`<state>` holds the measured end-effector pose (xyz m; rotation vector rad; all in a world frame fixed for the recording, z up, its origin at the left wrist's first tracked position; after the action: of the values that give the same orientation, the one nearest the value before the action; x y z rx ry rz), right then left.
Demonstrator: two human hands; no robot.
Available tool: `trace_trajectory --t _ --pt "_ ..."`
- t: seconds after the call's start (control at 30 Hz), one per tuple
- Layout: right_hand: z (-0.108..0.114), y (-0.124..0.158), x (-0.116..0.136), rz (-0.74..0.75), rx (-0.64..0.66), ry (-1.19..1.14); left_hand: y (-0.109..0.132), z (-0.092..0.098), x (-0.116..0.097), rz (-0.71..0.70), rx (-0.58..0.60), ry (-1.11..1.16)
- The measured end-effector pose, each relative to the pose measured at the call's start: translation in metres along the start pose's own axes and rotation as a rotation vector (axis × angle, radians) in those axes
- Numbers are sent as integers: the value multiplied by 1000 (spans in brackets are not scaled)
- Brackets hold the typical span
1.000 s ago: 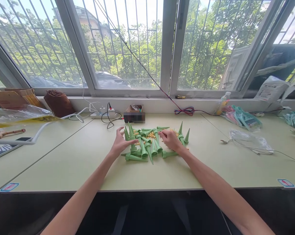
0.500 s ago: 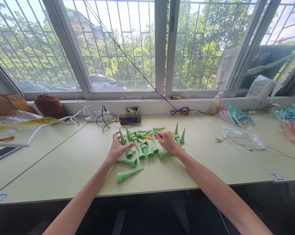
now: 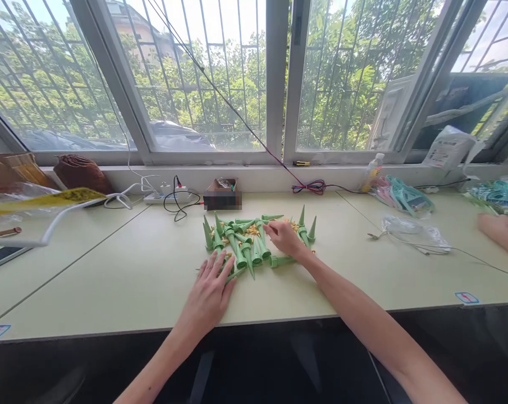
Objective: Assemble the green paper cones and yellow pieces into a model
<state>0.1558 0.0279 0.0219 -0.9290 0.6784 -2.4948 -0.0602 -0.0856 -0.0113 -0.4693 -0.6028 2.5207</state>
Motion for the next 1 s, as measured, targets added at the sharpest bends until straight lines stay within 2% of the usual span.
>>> trace_trajectory --t 0.07,0.2,0.53,0.87,1.0 --pt "0 0 0 -1 -5 -11 -8 -7 9 -30 46 -3" --pt "-2 0 0 3 -1 -1 -16 -10 18 -44 61 48" --pt "-8 1 -2 27 18 -5 -26 -27 7 -131 76 84" --pt "-3 -1 -3 4 -16 38 -58 -17 -19 -356 133 138" --pt "2 -3 -6 1 -67 67 -86 -8 -24 -400 42 202"
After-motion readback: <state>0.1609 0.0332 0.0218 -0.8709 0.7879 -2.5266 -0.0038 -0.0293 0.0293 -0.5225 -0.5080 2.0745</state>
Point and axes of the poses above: each hand's wrist, its own y-axis away from the middle knuckle, its own z-axis out of the back of the hand, x = y × z, the point moved 6 cm from there along -y, towards the middle knuckle, and after that the axes turned 9 degrees about y, right-handed, at the moved point
